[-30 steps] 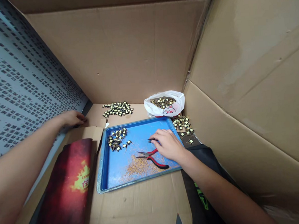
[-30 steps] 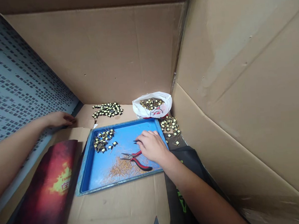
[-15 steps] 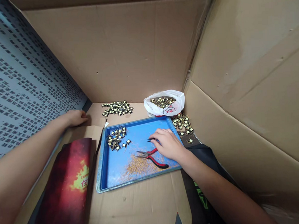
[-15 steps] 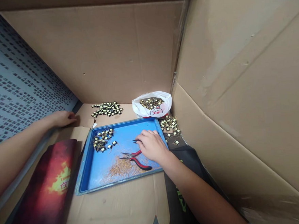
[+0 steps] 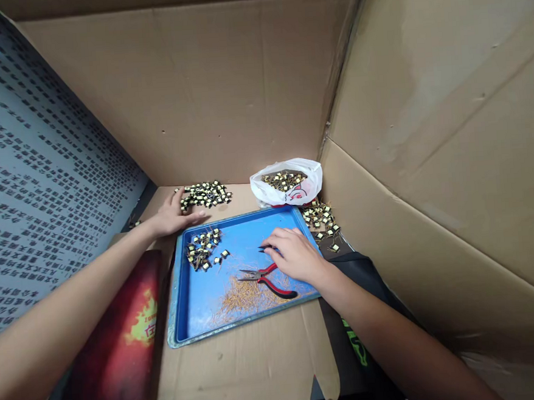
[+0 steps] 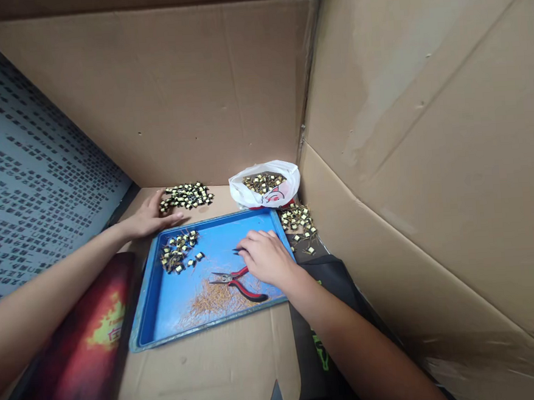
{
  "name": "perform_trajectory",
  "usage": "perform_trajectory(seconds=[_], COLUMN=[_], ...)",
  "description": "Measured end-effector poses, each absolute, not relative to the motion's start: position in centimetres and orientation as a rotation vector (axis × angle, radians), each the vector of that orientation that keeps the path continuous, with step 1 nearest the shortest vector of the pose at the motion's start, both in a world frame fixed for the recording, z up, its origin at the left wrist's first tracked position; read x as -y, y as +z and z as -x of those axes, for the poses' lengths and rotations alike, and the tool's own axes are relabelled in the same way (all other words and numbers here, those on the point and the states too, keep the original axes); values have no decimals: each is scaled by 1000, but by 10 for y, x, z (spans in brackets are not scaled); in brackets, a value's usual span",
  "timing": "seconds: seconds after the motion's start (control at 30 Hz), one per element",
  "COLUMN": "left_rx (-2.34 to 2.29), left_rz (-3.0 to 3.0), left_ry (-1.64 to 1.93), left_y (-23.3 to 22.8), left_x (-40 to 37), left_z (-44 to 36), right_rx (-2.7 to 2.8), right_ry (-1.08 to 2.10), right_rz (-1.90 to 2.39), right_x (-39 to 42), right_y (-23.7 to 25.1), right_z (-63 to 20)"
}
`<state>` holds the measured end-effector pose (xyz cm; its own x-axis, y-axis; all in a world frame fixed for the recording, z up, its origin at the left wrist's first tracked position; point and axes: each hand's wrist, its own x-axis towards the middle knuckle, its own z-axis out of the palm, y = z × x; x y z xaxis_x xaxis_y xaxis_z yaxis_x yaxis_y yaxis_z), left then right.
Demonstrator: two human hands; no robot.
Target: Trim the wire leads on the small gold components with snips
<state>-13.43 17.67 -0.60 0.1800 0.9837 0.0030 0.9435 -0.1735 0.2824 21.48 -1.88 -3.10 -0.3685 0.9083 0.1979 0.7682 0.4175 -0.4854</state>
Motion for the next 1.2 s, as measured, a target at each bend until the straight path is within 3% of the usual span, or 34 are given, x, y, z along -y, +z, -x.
perform_trajectory(seconds=[0.2,0.43,0.97,1.2], left_rx=[-1983,-2081,-2081,-2036], left_rz=[-2145,-2155,-2101,-2068], left_ry=[141,380,803,725], left_y=[-15,-29,-23,-20], left_x=[-174,-192,-201,-199], left_z=[84,56,69,73], right_rx=[2255,2255,2264,2270], right_ry=[429,430,420,434], right_rz=[1423,1417,1426,1421], right_x=[19,19,19,19], right_y=[-32,-33,-30,-29], right_z=[-215,-215,-214,-214])
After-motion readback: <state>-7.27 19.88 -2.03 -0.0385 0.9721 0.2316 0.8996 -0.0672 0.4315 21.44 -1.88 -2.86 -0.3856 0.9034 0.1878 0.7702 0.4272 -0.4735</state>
